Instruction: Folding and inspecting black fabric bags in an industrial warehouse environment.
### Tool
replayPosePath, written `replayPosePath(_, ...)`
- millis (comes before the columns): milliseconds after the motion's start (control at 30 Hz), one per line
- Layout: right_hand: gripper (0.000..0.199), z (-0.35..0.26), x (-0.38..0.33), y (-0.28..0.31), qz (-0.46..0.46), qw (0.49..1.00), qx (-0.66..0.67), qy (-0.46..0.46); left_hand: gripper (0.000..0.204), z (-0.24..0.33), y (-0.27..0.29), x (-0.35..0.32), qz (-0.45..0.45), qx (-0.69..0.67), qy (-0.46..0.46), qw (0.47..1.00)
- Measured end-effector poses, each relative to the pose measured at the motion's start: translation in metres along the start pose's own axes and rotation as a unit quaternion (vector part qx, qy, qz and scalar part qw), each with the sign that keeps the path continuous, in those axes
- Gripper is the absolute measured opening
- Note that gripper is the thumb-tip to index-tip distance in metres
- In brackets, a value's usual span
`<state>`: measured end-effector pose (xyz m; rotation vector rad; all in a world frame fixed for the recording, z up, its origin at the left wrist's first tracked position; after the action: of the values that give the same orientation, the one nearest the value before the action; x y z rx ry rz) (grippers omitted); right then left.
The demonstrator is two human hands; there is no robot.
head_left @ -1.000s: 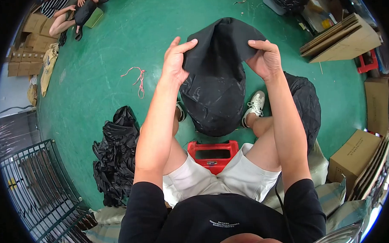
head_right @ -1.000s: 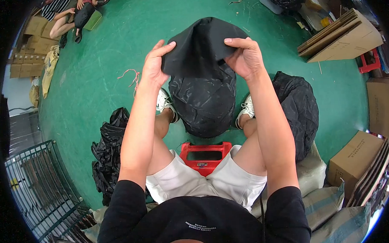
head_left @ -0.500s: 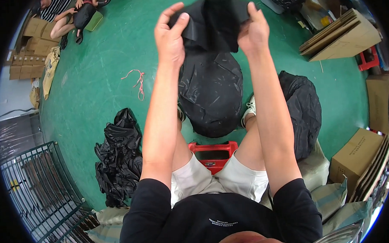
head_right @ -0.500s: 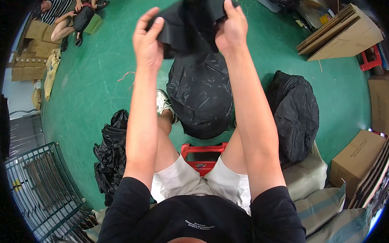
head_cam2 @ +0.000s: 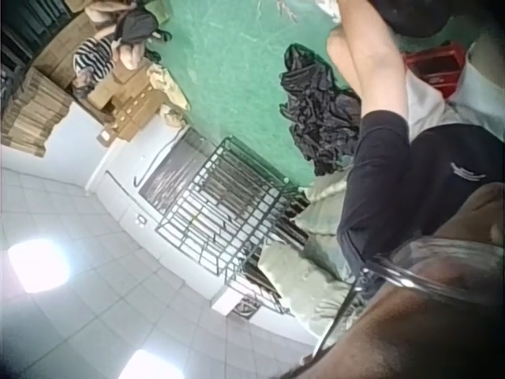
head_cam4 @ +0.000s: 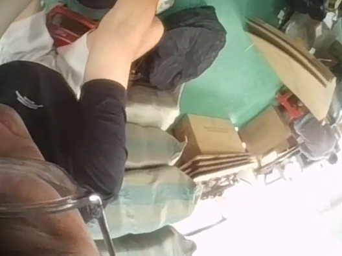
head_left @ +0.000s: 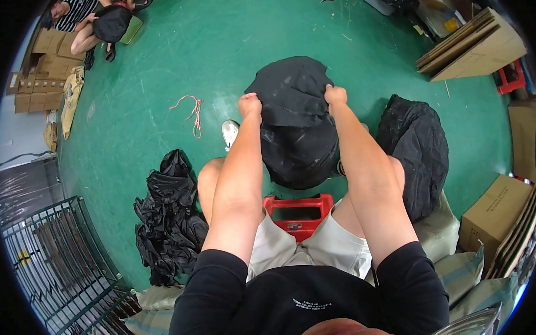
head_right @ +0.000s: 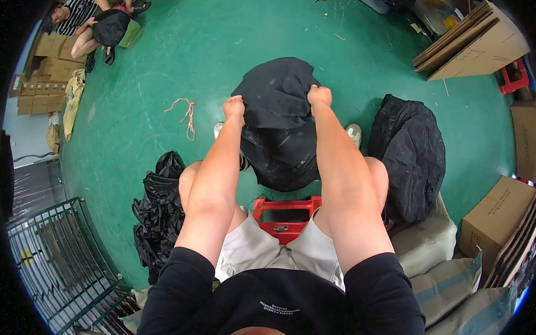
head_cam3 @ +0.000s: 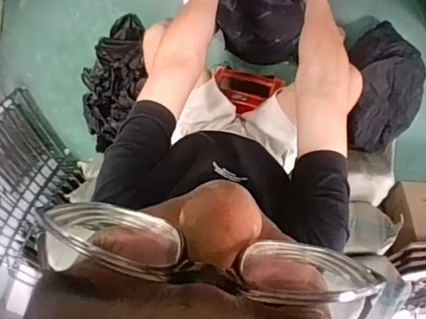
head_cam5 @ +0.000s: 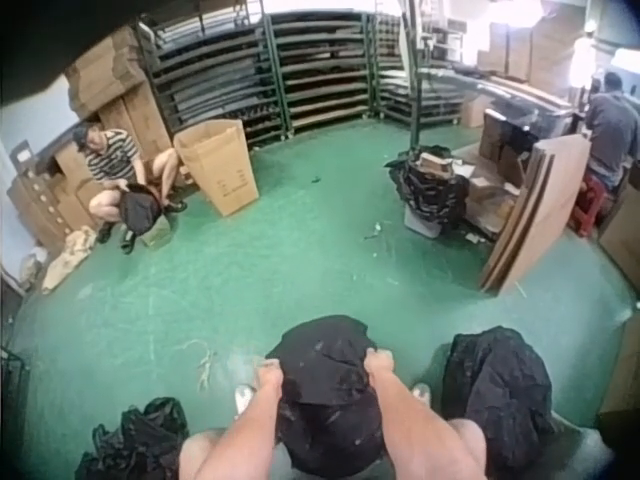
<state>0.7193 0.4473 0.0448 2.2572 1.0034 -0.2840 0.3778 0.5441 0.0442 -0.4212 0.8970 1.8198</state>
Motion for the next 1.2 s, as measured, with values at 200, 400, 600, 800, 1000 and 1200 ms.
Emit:
replayPosePath(200,0.042,0.053,-0.014,0.015,-0.057,0.979,-0.185,0.061,0.012,-0.049,0.025,-0.052,0.143,0.104,-0.027,0.984)
replayPosePath(400,0.037,0.087,-0.071,0.033,-0.017,0.982,-0.181,0.046,0.026,-0.085,0.058,-0.093,0.113,0.142,-0.078,0.98)
replayPosePath(600,0.033,0.109,-0.077,0.048,0.009,0.997,-0.067,0.023,0.06,-0.109,0.046,-0.104,0.043,0.082,-0.086,0.992)
replayPosePath(800,0.03,0.079,-0.08,0.047,0.039,0.99,-0.112,0.08,0.04,-0.126,0.029,-0.101,-0.09,0.063,-0.035,0.993)
replayPosePath(1000,0.032,0.098,-0.06,0.045,0.038,0.993,-0.077,0.076,0.038,-0.13,0.029,-0.143,-0.082,0.166,0.0,0.983)
replayPosePath(1200,0.074,0.099,-0.07,0.021,0.009,0.987,0.158,-0.025,0.034,-0.143,0.03,-0.151,-0.097,0.179,0.049,0.978)
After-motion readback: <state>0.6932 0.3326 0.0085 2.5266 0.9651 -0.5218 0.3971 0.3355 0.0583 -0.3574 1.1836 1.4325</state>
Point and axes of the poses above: each hand's wrist, its own x-axis towards the middle knuckle, its own y-axis out of the back of the hand, z = x × y, the point moved 9 cm from there along x, towards the middle knuckle, and after that the axes turned 14 degrees about y, right-handed, at the moved point
